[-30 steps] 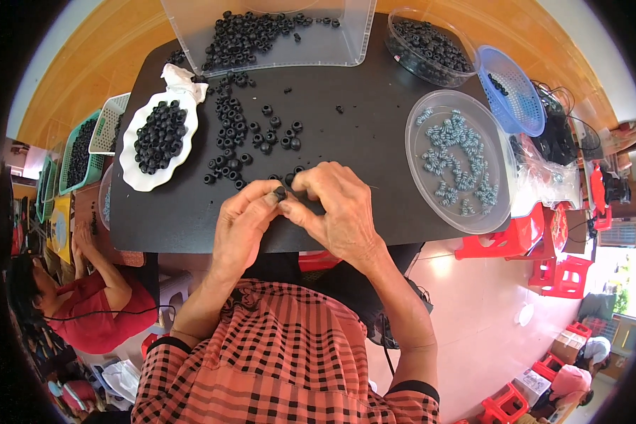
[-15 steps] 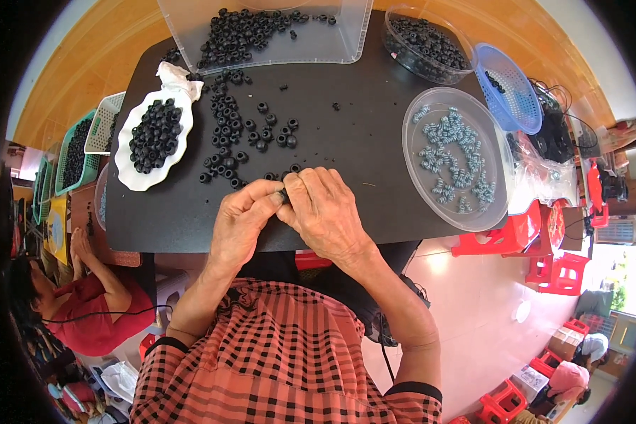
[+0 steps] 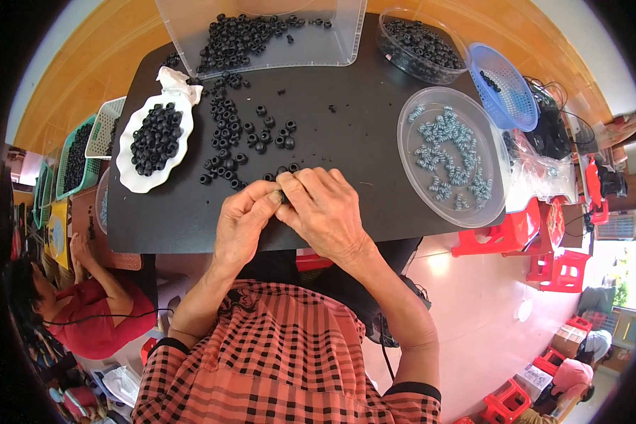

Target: The person assembles small black rubber rings by hand, inserting tiny plastic pieces into the center of each ring.

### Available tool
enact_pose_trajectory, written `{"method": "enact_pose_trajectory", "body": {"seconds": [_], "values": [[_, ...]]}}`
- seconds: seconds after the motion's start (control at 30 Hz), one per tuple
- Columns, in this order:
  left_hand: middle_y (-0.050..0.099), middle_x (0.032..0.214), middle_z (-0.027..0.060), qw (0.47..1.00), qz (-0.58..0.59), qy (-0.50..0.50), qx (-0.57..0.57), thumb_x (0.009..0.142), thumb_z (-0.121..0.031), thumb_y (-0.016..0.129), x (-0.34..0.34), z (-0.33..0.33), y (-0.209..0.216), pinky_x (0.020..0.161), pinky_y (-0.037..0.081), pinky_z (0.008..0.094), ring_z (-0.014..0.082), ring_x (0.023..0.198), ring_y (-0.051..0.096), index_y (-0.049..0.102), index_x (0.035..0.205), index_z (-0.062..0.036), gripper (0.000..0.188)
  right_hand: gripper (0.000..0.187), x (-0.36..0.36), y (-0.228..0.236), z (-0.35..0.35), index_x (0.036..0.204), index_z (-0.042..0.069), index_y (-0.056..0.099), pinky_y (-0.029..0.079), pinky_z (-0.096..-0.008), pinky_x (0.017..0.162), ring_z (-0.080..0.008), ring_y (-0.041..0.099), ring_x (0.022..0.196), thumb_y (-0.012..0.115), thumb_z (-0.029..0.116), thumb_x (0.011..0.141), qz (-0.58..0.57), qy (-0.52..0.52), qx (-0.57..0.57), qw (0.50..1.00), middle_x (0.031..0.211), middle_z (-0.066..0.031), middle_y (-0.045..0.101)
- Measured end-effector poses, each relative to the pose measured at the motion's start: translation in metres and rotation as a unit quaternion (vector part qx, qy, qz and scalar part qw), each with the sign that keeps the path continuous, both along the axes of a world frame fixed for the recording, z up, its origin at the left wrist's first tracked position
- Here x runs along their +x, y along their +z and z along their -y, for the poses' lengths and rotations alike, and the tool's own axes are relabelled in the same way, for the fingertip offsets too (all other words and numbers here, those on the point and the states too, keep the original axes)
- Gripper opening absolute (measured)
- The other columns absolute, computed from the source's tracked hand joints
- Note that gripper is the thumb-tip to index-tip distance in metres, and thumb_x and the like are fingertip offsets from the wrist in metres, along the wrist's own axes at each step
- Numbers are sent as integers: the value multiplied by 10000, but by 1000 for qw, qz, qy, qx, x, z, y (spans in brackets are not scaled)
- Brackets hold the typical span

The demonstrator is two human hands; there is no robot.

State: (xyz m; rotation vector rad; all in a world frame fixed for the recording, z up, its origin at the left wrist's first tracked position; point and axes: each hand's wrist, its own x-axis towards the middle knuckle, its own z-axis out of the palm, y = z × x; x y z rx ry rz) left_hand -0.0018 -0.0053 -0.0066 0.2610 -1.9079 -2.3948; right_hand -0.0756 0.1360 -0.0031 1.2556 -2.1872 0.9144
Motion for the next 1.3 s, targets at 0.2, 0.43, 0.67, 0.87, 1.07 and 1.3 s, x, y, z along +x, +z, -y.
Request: {"method": "enact_pose_trajectory", "body": {"seconds": [0.2, 0.43, 0.67, 0.87, 1.07, 1.3], "values": [[531, 729, -10, 989, -17, -24, -146, 976, -174, 480, -1, 0, 15, 622, 397, 235, 55, 697, 444, 597, 906, 33, 247, 325, 5, 0, -5, 1007, 6, 590, 478, -374, 708, -258, 573, 745, 715, 101, 724, 67, 6, -29, 997, 855, -96, 566], [555, 735, 20, 990, -24, -20, -137, 1009, -231, 408, 2, -5, 11, 618, 397, 272, 89, 685, 456, 578, 841, 37, 358, 249, 9, 9, -6, 964, -6, 581, 486, -376, 647, -288, 573, 728, 691, 17, 742, 82, 47, -52, 994, 860, -122, 585], [687, 834, 92, 996, -85, -1, -35, 1015, -258, 394, 7, 2, -6, 866, 453, 292, 155, 866, 625, 641, 959, 32, 385, 122, -87, 56, -28, 945, 35, 608, 486, -364, 608, -278, 611, 661, 610, 132, 872, 145, -118, -98, 978, 848, -152, 612], [692, 814, 100, 992, -69, -52, -89, 1005, -251, 412, -1, -3, 2, 810, 464, 283, 151, 851, 627, 628, 973, 44, 367, 216, -237, 61, -104, 969, 48, 678, 480, -363, 603, -271, 611, 631, 657, 237, 869, -9, -303, -28, 953, 797, -145, 659], [684, 803, 60, 995, -49, -39, -78, 1009, -244, 438, 3, 1, 4, 589, 421, 245, 59, 602, 468, 621, 968, 31, 333, 129, -190, 55, -30, 951, 28, 681, 506, -333, 650, -261, 631, 679, 659, 106, 851, 55, -143, -103, 983, 863, -123, 672], [639, 802, 40, 996, -65, -49, -44, 1006, -213, 454, 1, -1, 2, 566, 406, 232, 57, 597, 454, 610, 942, 33, 298, 127, -154, 31, 38, 932, 15, 660, 487, -318, 642, -225, 600, 665, 595, 3, 824, 164, 15, 36, 986, 786, -122, 619]]}}
